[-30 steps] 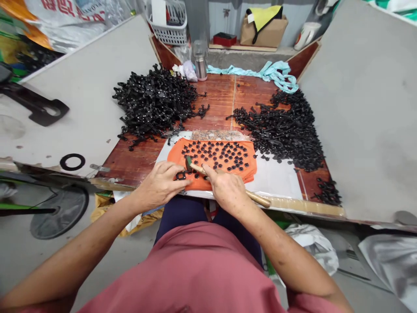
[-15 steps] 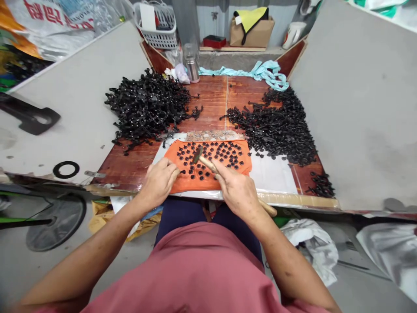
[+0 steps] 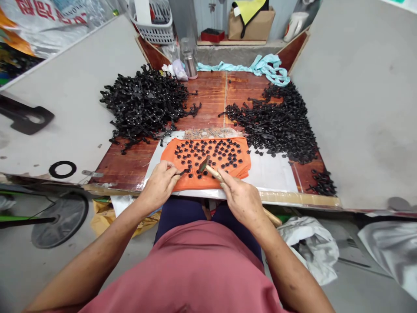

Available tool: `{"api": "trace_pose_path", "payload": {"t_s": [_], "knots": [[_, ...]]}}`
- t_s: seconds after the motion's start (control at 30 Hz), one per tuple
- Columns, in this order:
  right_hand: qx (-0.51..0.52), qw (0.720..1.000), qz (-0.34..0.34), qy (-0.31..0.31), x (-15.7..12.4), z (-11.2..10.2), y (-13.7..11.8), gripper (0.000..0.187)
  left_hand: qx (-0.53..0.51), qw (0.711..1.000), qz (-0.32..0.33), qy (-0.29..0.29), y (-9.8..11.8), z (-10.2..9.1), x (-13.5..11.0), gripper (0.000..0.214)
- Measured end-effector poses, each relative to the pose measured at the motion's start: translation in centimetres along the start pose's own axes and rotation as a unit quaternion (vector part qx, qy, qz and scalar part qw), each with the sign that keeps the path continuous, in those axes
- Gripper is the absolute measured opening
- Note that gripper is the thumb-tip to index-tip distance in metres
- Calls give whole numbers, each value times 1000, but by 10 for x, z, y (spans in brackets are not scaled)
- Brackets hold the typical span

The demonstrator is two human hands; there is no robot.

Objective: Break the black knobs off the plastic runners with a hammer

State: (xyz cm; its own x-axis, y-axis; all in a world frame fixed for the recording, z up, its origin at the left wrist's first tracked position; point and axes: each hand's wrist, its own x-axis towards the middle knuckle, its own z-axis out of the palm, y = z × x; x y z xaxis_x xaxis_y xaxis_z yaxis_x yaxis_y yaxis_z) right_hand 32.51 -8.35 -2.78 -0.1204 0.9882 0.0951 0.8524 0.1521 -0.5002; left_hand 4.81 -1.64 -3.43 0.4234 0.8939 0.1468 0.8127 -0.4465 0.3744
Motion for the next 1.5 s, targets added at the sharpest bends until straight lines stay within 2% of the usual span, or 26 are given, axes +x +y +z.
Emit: {"api": "trace_pose_path", "payload": {"t_s": [0.3, 0.6, 0.97, 1.1, 1.27, 1.4, 1.5], "knots": [[3, 1000, 6, -23, 1, 2, -2, 46, 15, 1000, -6, -18, 4, 8, -4, 24], [-18, 999, -20, -35, 2, 0, -6, 49, 5, 1000, -10, -16, 3, 7, -2, 29], [11, 999, -8, -52, 2, 1, -9, 47, 10, 999, -10, -29, 5, 7, -1, 27], [-18, 998, -22, -54, 4, -4, -14, 47, 13, 1000, -7, -28, 7, 7, -1, 23], [-44, 998, -51, 0, 9, -5, -28, 50, 12, 1000, -7, -21, 6, 8, -1, 25], [-129, 988, -63, -51, 13, -2, -37, 52, -1, 1000, -4, -23, 6, 8, 0, 24], [-142, 988, -60, -26, 12, -2, -38, 53, -5, 1000, -1, -24, 5, 8, 0, 26]]}}
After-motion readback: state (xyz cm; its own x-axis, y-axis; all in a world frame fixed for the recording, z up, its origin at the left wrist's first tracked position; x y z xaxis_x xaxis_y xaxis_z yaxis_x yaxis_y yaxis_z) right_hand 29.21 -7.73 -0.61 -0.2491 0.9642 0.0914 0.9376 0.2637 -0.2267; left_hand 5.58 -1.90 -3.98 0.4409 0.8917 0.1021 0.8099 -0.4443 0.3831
